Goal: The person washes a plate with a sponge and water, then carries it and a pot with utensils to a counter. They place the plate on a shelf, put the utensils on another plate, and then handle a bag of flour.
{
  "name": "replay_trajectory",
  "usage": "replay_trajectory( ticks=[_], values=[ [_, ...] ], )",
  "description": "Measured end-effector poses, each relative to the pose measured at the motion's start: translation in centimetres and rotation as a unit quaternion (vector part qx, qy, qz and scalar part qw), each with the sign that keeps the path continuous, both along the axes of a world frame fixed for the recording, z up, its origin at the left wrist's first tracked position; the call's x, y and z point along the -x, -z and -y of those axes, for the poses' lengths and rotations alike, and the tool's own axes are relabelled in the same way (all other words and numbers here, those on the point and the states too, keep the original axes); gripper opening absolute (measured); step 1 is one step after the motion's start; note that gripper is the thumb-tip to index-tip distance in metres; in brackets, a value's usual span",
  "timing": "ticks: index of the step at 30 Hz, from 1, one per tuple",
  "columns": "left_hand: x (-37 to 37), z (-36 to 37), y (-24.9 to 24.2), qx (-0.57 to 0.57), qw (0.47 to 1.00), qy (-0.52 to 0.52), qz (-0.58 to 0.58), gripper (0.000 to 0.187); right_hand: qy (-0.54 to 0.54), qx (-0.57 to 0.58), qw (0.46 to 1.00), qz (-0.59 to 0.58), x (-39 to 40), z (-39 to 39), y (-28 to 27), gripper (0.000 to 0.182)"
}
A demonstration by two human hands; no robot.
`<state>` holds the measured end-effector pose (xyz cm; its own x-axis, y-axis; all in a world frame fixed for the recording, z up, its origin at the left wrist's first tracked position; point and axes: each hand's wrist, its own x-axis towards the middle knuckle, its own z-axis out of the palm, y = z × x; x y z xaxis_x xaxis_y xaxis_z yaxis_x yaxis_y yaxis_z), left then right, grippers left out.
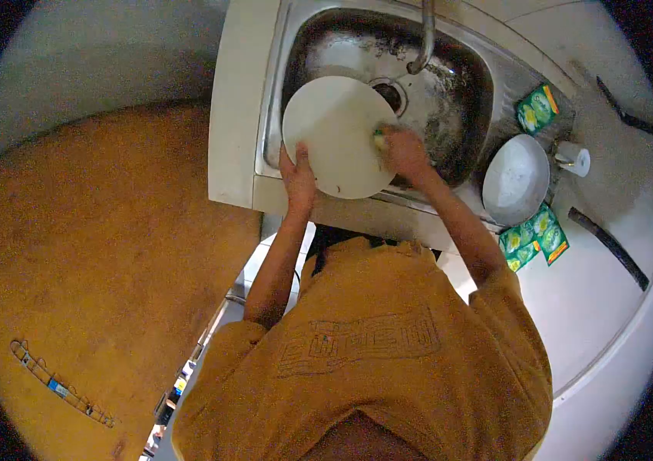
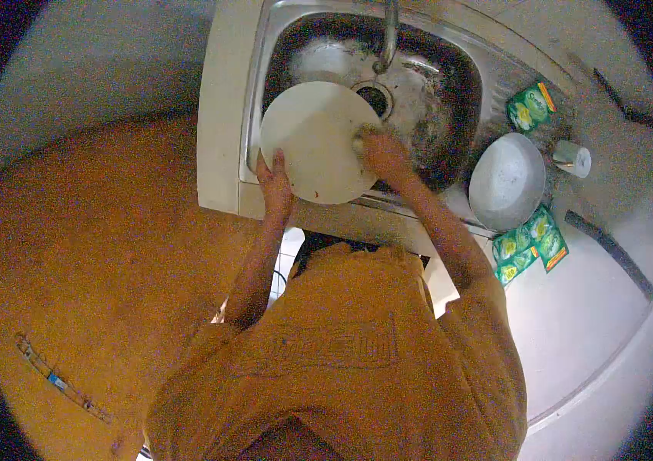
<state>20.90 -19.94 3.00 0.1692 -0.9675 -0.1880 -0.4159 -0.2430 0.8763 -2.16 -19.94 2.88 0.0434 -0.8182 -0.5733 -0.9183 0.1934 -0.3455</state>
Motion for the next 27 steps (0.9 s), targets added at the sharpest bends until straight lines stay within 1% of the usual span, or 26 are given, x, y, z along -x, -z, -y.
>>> replay_trajectory(
  ticks=[1, 3, 4, 6, 7, 9, 10, 12, 13, 14, 15, 16, 18, 19, 21, 24, 25, 27],
  values=[
    [0.1, 0.0, -0.2, -0.001, 1.0, -0.003, 0.0, 0.045, -0.003, -0.001, 1.0, 0.0, -1.1, -0.9, -0.6, 0.041],
    [0.5, 0.0, -1.6, -0.041, 0.996, -0.03, -0.079, 0.042, -0.062, 0.084, 0.991, 0.079, -3.4, -2.1, -1.5, 0.037],
    [0.7, -0.1, -2.1, -0.042, 0.996, -0.028, -0.079, 0.042, -0.06, 0.083, 0.992, 0.078, -4.7, -1.5, -1.4, 0.037],
    [1.2, -0.2, -3.0, -0.078, 0.992, -0.033, -0.092, 0.042, -0.073, 0.186, 0.971, 0.132, -6.2, 0.8, -0.4, 0.033],
    [1.4, -0.6, -2.7, -0.08, 0.992, -0.029, -0.091, 0.042, -0.068, 0.185, 0.971, 0.132, -5.8, 1.9, 1.1, 0.033],
    [1.6, -1.4, -1.7, -0.08, 0.975, -0.136, -0.154, 0.041, -0.019, 0.301, 0.946, 0.116, -5.1, 4.5, 4.5, 0.033],
    [1.2, -1.6, -1.5, -0.077, 0.975, -0.137, -0.154, 0.041, -0.02, 0.303, 0.946, 0.116, -4.0, 4.8, 4.9, 0.033],
    [0.0, -1.9, -1.1, -0.068, 0.982, -0.07, -0.161, 0.042, -0.032, 0.178, 0.983, 0.037, -0.9, 4.5, 5.2, 0.034],
    [-0.4, -2.0, -0.9, -0.066, 0.982, -0.076, -0.161, 0.042, -0.038, 0.179, 0.982, 0.039, -0.5, 4.0, 4.7, 0.034],
    [-0.6, -2.1, -0.6, -0.057, 0.984, -0.058, -0.162, 0.042, -0.038, 0.165, 0.985, 0.024, -0.3, 2.8, 4.2, 0.034],
    [-0.8, -2.3, -0.3, -0.048, 0.985, -0.039, -0.163, 0.043, -0.037, 0.15, 0.988, 0.009, -0.6, 1.5, 3.2, 0.033],
    [-0.9, -2.5, 0.0, -0.051, 0.984, -0.043, -0.165, 0.043, -0.041, 0.147, 0.988, 0.008, -1.0, -0.1, 1.7, 0.033],
    [-0.9, -2.5, 0.4, -0.054, 0.984, -0.047, -0.164, 0.045, -0.061, 0.135, 0.985, 0.089, -2.1, -3.0, -1.3, 0.031],
    [-0.9, -2.5, 0.2, -0.052, 0.983, -0.051, -0.168, 0.045, -0.067, 0.136, 0.985, 0.087, -2.9, -3.5, -1.8, 0.031],
    [-0.6, -2.5, -0.1, -0.079, 0.987, -0.065, -0.123, 0.046, -0.135, 0.152, 0.968, 0.149, -5.0, -3.9, -2.3, 0.041],
    [-0.8, -3.2, 0.7, -0.082, 0.983, -0.09, -0.135, 0.047, -0.121, 0.144, 0.971, 0.147, -7.3, -0.4, -0.8, 0.043],
    [-0.7, -3.5, 0.4, -0.083, 0.984, -0.089, -0.132, 0.047, -0.119, 0.143, 0.971, 0.15, -6.8, 0.6, 0.8, 0.043],
    [-0.5, -3.4, -0.5, -0.064, 0.977, -0.103, -0.176, 0.045, -0.106, 0.185, 0.976, 0.049, -4.6, 1.9, 4.4, 0.034]
  ],
)
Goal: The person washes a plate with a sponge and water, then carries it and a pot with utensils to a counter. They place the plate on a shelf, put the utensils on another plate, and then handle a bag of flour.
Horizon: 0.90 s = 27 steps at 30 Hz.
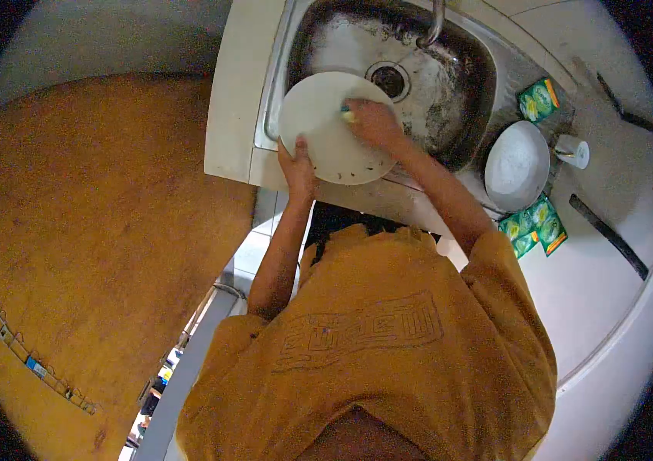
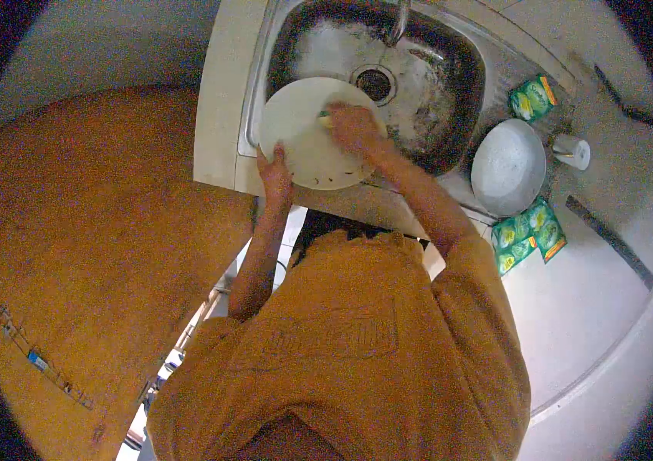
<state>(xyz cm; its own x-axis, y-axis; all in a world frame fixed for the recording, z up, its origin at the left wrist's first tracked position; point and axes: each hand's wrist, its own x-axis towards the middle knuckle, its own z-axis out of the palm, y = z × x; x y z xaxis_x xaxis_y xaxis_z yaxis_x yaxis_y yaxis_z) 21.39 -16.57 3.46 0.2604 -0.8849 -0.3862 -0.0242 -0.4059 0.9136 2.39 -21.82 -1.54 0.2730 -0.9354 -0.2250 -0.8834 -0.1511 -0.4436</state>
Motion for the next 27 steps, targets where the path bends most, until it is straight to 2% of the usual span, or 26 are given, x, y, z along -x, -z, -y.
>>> replay_trajectory(
  ticks=[4, 6, 7, 9, 10, 12, 13, 15, 16, 18, 20, 22, 23, 24, 25, 26, 27],
  values=[
    [-0.2, -0.3, 1.4, 0.015, 1.0, -0.002, 0.014, 0.043, -0.005, 0.012, 0.999, -0.039, 4.6, -4.1, -4.7, 0.034],
    [0.4, -0.1, 0.5, -0.01, 0.999, -0.027, -0.016, 0.041, -0.063, -0.116, 0.99, -0.054, 4.6, -6.5, -7.3, 0.033],
    [0.4, -0.2, 1.1, -0.012, 0.999, -0.028, -0.017, 0.041, -0.064, -0.117, 0.99, -0.054, 3.8, -7.6, -7.8, 0.033],
    [0.6, -0.5, 2.3, 0.007, 0.999, -0.039, -0.008, 0.042, -0.091, -0.122, 0.988, 0.0, 1.3, -8.9, -8.1, 0.044],
    [0.7, -0.6, 2.5, 0.009, 0.999, -0.036, -0.009, 0.042, -0.088, -0.12, 0.989, 0.0, -0.3, -8.5, -8.2, 0.044],
    [0.7, -0.7, 2.6, 0.031, 0.998, -0.037, 0.03, 0.043, -0.092, -0.104, 0.987, 0.08, -3.7, -7.4, -8.1, 0.043],
    [0.6, -0.5, 1.9, 0.033, 0.998, -0.036, 0.032, 0.043, -0.091, -0.102, 0.987, 0.082, -4.2, -6.8, -7.7, 0.043],
    [0.2, -0.6, 0.4, -0.011, 0.998, 0.021, 0.053, 0.061, -0.075, -0.039, 0.991, 0.1, -4.6, -5.1, -6.3, 0.042],
    [0.5, -0.4, -0.2, -0.013, 0.998, 0.024, 0.055, 0.061, -0.073, -0.04, 0.991, 0.102, -4.0, -4.5, -5.6, 0.042],
    [1.1, -0.1, -0.9, 0.0, 1.0, -0.017, 0.019, 0.044, 0.005, 0.002, 0.998, 0.057, -1.3, -3.4, -4.1, 0.036],
    [0.2, 0.6, 0.1, -0.014, 1.0, 0.009, 0.002, 0.044, 0.036, 0.078, 0.996, 0.034, 2.6, -3.6, -1.5, 0.042],
    [-0.5, 1.6, 0.8, -0.032, 0.999, 0.034, -0.014, 0.045, 0.015, 0.028, 0.999, -0.012, 6.3, -3.3, -0.6, 0.049],
    [-0.5, 2.3, 1.0, -0.039, 0.996, 0.044, -0.073, 0.045, 0.013, 0.028, 0.999, -0.011, 7.3, -3.4, -0.3, 0.049],
    [-0.7, 2.9, 1.1, -0.045, 0.989, 0.054, -0.131, 0.044, 0.052, 0.053, 0.997, -0.019, 8.0, -3.4, -0.5, 0.05],
    [-0.8, 3.6, 0.9, -0.045, 0.989, 0.054, -0.13, 0.044, 0.093, 0.077, 0.992, -0.027, 8.9, -3.5, -0.4, 0.052],
    [-0.9, 4.4, 0.6, -0.075, 0.985, 0.092, -0.129, 0.044, 0.095, 0.078, 0.992, -0.025, 10.0, -3.4, 1.5, 0.052],
    [-1.0, 5.2, 0.1, -0.105, 0.978, 0.13, -0.128, 0.044, 0.179, 0.092, 0.976, 0.088, 11.1, -3.1, 5.0, 0.043]
  ],
)
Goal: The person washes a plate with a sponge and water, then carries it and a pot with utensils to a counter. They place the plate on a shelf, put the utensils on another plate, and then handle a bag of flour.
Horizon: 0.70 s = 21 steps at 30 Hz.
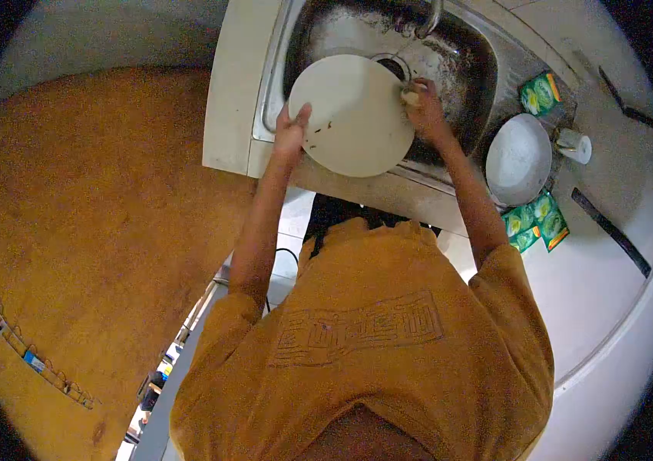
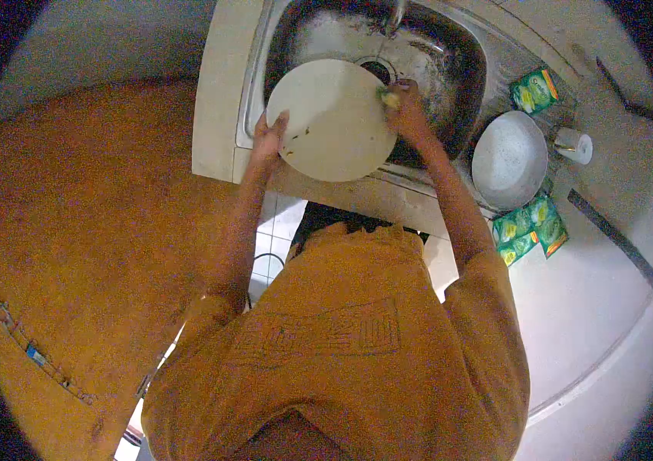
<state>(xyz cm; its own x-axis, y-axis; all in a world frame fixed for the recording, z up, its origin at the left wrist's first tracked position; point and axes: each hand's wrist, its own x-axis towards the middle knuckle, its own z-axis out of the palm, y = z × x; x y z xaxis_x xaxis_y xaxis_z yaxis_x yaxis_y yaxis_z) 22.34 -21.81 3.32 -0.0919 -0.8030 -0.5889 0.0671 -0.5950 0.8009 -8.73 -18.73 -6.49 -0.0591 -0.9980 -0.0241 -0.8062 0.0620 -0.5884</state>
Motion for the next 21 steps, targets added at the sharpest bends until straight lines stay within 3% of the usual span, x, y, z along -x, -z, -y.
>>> replay_trajectory(
  ticks=[1, 2, 3, 4, 5, 7, 8, 10, 11, 13, 15, 16, 18, 20, 21],
  values=[
    [0.0, 0.8, -0.6, 0.001, 1.0, 0.003, 0.002, 0.044, 0.076, 0.028, 0.99, 0.118, 0.5, 0.1, 1.9, 0.034],
    [-0.1, 1.6, -1.2, 0.028, 0.997, 0.073, 0.019, 0.044, 0.079, 0.028, 0.989, 0.12, 0.5, 0.3, 1.5, 0.034],
    [-0.1, 2.3, -1.5, 0.056, 0.988, 0.143, 0.035, 0.045, 0.093, -0.076, 0.975, 0.187, 0.7, 0.6, 0.3, 0.031],
    [-0.1, 3.1, -1.1, 0.057, 0.987, 0.144, 0.036, 0.045, 0.105, -0.18, 0.945, 0.25, 0.8, 0.7, -0.7, 0.029],
    [0.1, 3.9, -0.6, 0.005, 0.988, 0.157, 0.001, 0.049, 0.107, -0.179, 0.945, 0.251, 0.7, 0.5, -1.6, 0.029],
    [0.4, 4.4, -0.3, -0.046, 0.984, 0.169, -0.034, 0.053, 0.076, -0.283, 0.932, 0.211, 0.7, 0.1, -2.6, 0.054],
    [0.5, 4.6, -0.3, -0.076, 0.981, 0.163, -0.079, 0.053, 0.076, -0.281, 0.933, 0.211, 1.0, -0.4, -0.9, 0.054],
    [0.9, 4.2, -0.5, -0.106, 0.975, 0.156, -0.121, 0.053, 0.172, -0.137, 0.963, 0.158, 1.5, -2.2, 4.5, 0.051],
    [1.4, 2.6, -1.0, -0.099, 0.986, 0.122, -0.062, 0.054, 0.172, -0.136, 0.962, 0.16, 1.3, -2.2, 3.8, 0.051],
    [2.4, -0.2, -1.3, -0.092, 0.992, 0.091, 0.001, 0.059, 0.174, -0.131, 0.926, 0.307, 0.2, -2.7, 0.3, 0.042],
    [2.7, -2.7, -1.0, -0.069, 0.986, 0.031, -0.151, 0.066, 0.185, -0.129, 0.934, 0.278, -0.6, -2.9, -1.6, 0.037],
    [2.6, -3.6, -1.1, -0.071, 0.986, 0.03, -0.151, 0.066, 0.194, -0.129, 0.941, 0.247, -0.9, -3.0, -2.0, 0.033],
    [2.1, -4.5, -1.3, -0.026, 0.995, 0.091, -0.028, 0.069, 0.175, -0.118, 0.941, 0.264, -1.1, -3.4, -1.6, 0.03],
    [1.9, -4.7, -1.3, -0.011, 0.995, 0.1, 0.002, 0.07, 0.158, -0.102, 0.941, 0.282, -0.8, -3.4, -1.5, 0.028],
    [1.8, -4.8, -1.2, 0.002, 0.993, 0.111, 0.03, 0.07, 0.156, -0.151, 0.946, 0.241, -1.1, -3.0, -4.5, 0.026]
  ],
)
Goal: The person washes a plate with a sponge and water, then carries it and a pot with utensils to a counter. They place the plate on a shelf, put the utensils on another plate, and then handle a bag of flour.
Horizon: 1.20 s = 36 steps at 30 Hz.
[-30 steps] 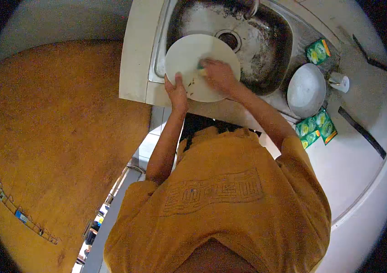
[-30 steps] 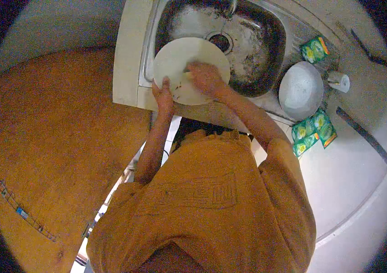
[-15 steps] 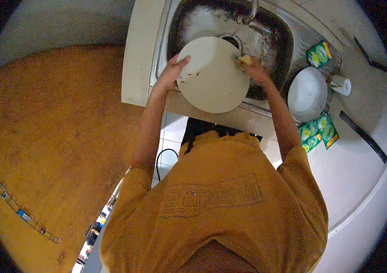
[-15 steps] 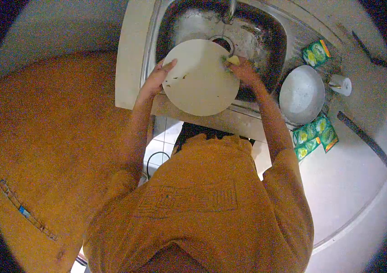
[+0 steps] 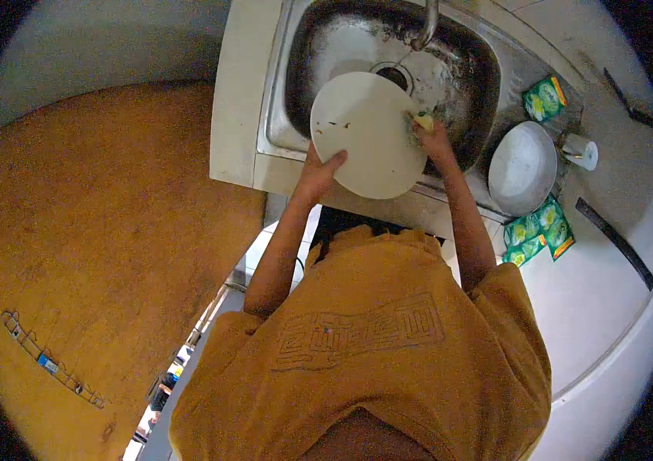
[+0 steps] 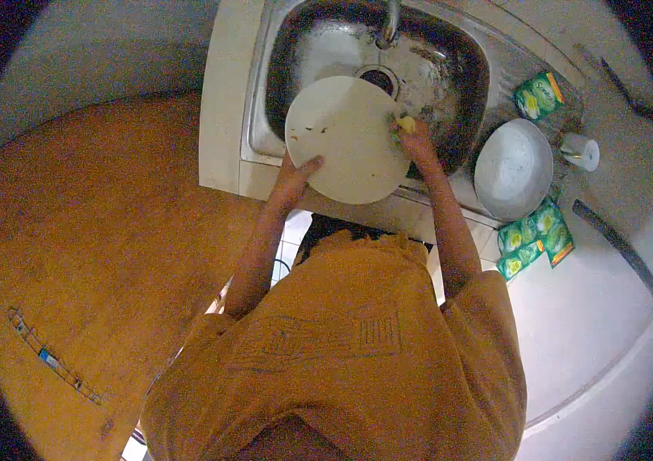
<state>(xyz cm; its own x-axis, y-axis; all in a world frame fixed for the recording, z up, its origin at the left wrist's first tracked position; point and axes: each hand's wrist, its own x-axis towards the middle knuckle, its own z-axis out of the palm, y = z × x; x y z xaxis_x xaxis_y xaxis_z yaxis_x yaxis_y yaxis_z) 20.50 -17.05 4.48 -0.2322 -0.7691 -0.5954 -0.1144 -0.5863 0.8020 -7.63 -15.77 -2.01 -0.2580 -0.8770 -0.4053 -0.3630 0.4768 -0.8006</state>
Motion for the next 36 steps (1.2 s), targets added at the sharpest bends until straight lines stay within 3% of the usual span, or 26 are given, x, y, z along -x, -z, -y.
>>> replay_trajectory(
  ticks=[2, 4, 7, 8, 10, 13, 15, 16, 20, 22, 23, 25, 28, 29, 30, 32, 33, 35, 36],
  values=[
    [-0.2, 0.5, 0.9, -0.025, 0.999, -0.02, -0.042, 0.069, -0.019, -0.052, 0.998, -0.033, -1.1, -0.7, -2.2, 0.026],
    [-0.4, 0.5, 1.7, -0.051, 0.994, -0.039, -0.085, 0.068, -0.132, 0.049, 0.951, -0.275, -2.3, -1.9, -2.7, 0.039],
    [-0.2, 0.5, 1.9, -0.073, 0.984, -0.079, -0.143, 0.065, -0.183, 0.136, 0.913, -0.338, -5.3, -2.6, -4.8, 0.042],
    [-0.2, 0.6, 1.5, -0.08, 0.985, -0.077, -0.129, 0.064, -0.185, 0.135, 0.913, -0.336, -6.3, -2.3, -5.1, 0.042],
    [-0.5, 0.5, 1.6, -0.088, 0.987, -0.076, -0.114, 0.064, -0.271, 0.144, 0.94, -0.147, -8.2, -1.5, -5.8, 0.046],
    [-0.8, 0.6, 2.0, -0.064, 0.983, -0.036, -0.167, 0.064, -0.316, 0.24, 0.91, -0.118, -11.1, 1.2, -7.2, 0.044],
    [-0.9, 0.1, 0.6, -0.029, 0.997, 0.041, -0.052, 0.064, -0.308, 0.266, 0.91, -0.082, -12.1, 4.0, -6.9, 0.045],
    [-1.0, -0.3, 0.9, -0.028, 0.998, 0.039, -0.049, 0.064, -0.299, 0.29, 0.908, -0.046, -12.2, 5.3, -6.3, 0.046],
    [-0.7, -1.7, 0.8, -0.077, 0.993, -0.019, -0.093, 0.064, -0.241, 0.249, 0.924, -0.161, -9.7, 6.7, -2.8, 0.046],
    [-1.0, -2.1, 1.3, -0.072, 0.988, -0.049, -0.127, 0.066, -0.296, 0.097, 0.932, -0.184, -8.8, 5.7, -3.7, 0.045],
    [-1.0, -2.3, 1.5, -0.076, 0.988, -0.052, -0.128, 0.066, -0.299, 0.093, 0.932, -0.183, -9.3, 4.4, -4.2, 0.045],
    [-0.9, -2.2, 1.5, -0.041, 0.992, -0.022, -0.12, 0.066, -0.378, 0.223, 0.881, -0.177, -11.0, 2.1, -5.0, 0.04],
    [-0.7, -2.9, 2.6, 0.01, 0.998, -0.004, -0.055, 0.066, -0.424, 0.246, 0.852, -0.186, -13.6, 4.1, -4.3, 0.036],
    [-0.6, -2.9, 2.6, 0.012, 0.998, 0.0, -0.055, 0.066, -0.293, 0.309, 0.892, -0.149, -13.1, 5.1, -4.5, 0.034],
    [-0.7, -3.1, 1.9, -0.007, 0.997, -0.031, -0.064, 0.064, -0.29, 0.31, 0.893, -0.147, -12.3, 6.3, -3.8, 0.034],
    [-1.1, -3.3, 0.2, -0.026, 0.995, -0.062, -0.069, 0.063, -0.308, 0.101, 0.923, -0.205, -9.8, 8.2, -2.0, 0.034],
    [-1.1, -3.0, -0.8, -0.057, 0.991, -0.086, -0.084, 0.061, -0.307, 0.103, 0.924, -0.205, -8.6, 7.8, -2.1, 0.034],
    [-1.1, -2.8, -0.7, -0.089, 0.984, -0.114, -0.103, 0.059, -0.301, -0.063, 0.916, -0.259, -6.9, 6.0, -3.2, 0.036],
    [-1.2, -3.0, 0.0, -0.093, 0.982, -0.131, -0.098, 0.057, -0.305, -0.063, 0.914, -0.259, -6.8, 4.6, -4.2, 0.036]
  ],
)
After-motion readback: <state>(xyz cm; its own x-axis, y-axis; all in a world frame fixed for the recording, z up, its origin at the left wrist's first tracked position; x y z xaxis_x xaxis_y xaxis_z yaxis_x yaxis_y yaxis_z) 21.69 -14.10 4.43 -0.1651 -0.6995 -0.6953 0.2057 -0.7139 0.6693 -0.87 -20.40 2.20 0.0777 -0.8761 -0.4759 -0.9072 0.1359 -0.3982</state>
